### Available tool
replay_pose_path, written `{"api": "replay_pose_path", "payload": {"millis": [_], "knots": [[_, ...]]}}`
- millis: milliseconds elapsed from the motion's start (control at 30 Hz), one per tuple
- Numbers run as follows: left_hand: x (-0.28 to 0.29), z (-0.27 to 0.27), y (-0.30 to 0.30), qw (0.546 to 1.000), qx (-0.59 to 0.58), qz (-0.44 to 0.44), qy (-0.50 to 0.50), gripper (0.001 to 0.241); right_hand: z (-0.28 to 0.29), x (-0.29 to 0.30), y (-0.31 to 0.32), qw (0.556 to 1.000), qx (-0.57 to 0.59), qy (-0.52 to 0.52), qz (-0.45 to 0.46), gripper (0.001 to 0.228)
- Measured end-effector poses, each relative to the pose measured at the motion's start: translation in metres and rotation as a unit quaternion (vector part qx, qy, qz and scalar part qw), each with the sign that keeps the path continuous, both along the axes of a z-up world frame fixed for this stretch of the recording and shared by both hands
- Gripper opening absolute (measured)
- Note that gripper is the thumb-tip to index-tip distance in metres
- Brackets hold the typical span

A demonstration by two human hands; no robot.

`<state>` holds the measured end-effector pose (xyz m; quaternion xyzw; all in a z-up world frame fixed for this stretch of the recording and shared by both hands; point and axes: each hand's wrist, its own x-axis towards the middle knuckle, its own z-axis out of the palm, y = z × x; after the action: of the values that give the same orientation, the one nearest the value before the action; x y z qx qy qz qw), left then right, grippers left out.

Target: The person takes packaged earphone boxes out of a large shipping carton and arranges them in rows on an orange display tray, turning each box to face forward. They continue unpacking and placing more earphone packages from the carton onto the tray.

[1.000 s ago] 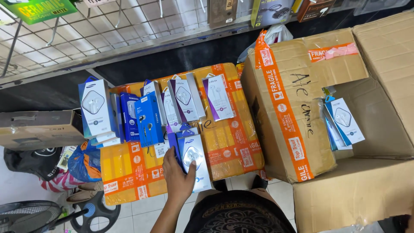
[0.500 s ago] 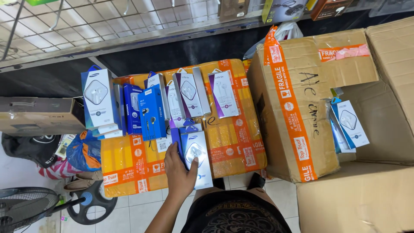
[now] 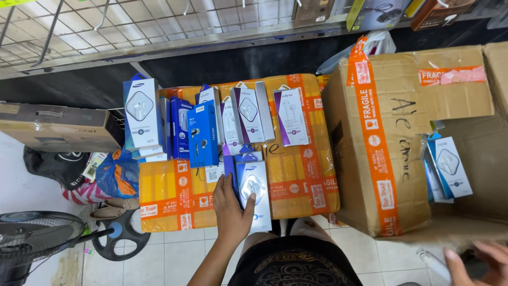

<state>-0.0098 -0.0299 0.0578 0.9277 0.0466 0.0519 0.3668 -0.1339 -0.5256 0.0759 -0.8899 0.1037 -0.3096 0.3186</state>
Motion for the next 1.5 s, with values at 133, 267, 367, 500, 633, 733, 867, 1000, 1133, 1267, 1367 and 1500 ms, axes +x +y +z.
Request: {"api": "replay_pose_path", "payload": {"millis": [133,267,367,500,633,733,867,1000,1133,1267,1367,1500], "knots": [[-0.002,0.000,-0.002,1.000,0.030,0.007,0.000,0.078,0.034,0.043,0.061,0.982,-0.188,0.032,0.013,0.040],[-0.001,0.009,-0.007,0.998,0.052,0.018,0.021,0.076,0.011,0.068,0.052,0.966,-0.236,0.094,0.045,0.042],[-0.002,0.009,-0.008,0.998,-0.004,0.040,0.038,0.080,0.020,0.091,0.061,0.963,-0.220,0.145,0.060,0.040],[-0.002,0.005,-0.009,0.992,-0.080,0.087,0.039,0.089,0.040,0.117,0.104,0.983,-0.112,0.098,0.109,0.031],[-0.001,-0.004,-0.001,0.974,-0.168,0.137,0.069,0.083,0.036,0.151,0.192,0.934,0.019,0.209,0.288,0.034],[0.004,0.014,0.005,0.955,-0.222,0.131,0.143,0.071,0.005,0.174,0.258,0.826,0.158,0.418,0.344,0.074],[0.010,-0.012,0.014,0.945,-0.297,0.095,0.100,0.070,-0.065,0.185,0.299,0.746,0.284,0.471,0.374,0.086],[0.011,-0.025,0.028,0.926,-0.357,0.030,0.122,0.074,-0.087,0.181,0.313,0.752,0.359,0.413,0.369,0.084],[0.008,-0.037,0.032,0.840,-0.497,-0.075,0.203,0.084,-0.083,0.178,0.302,0.737,0.451,0.417,0.282,0.078],[0.017,-0.013,0.036,0.900,-0.349,-0.144,0.218,0.097,-0.065,0.170,0.295,0.783,0.406,0.414,0.226,0.063],[0.022,-0.011,0.030,0.875,-0.373,-0.175,0.254,0.100,-0.063,0.158,0.288,0.817,0.384,0.381,0.201,0.049],[0.028,-0.007,0.014,0.860,-0.375,-0.221,0.265,0.098,-0.060,0.146,0.273,0.832,0.381,0.376,0.144,0.048]]}}
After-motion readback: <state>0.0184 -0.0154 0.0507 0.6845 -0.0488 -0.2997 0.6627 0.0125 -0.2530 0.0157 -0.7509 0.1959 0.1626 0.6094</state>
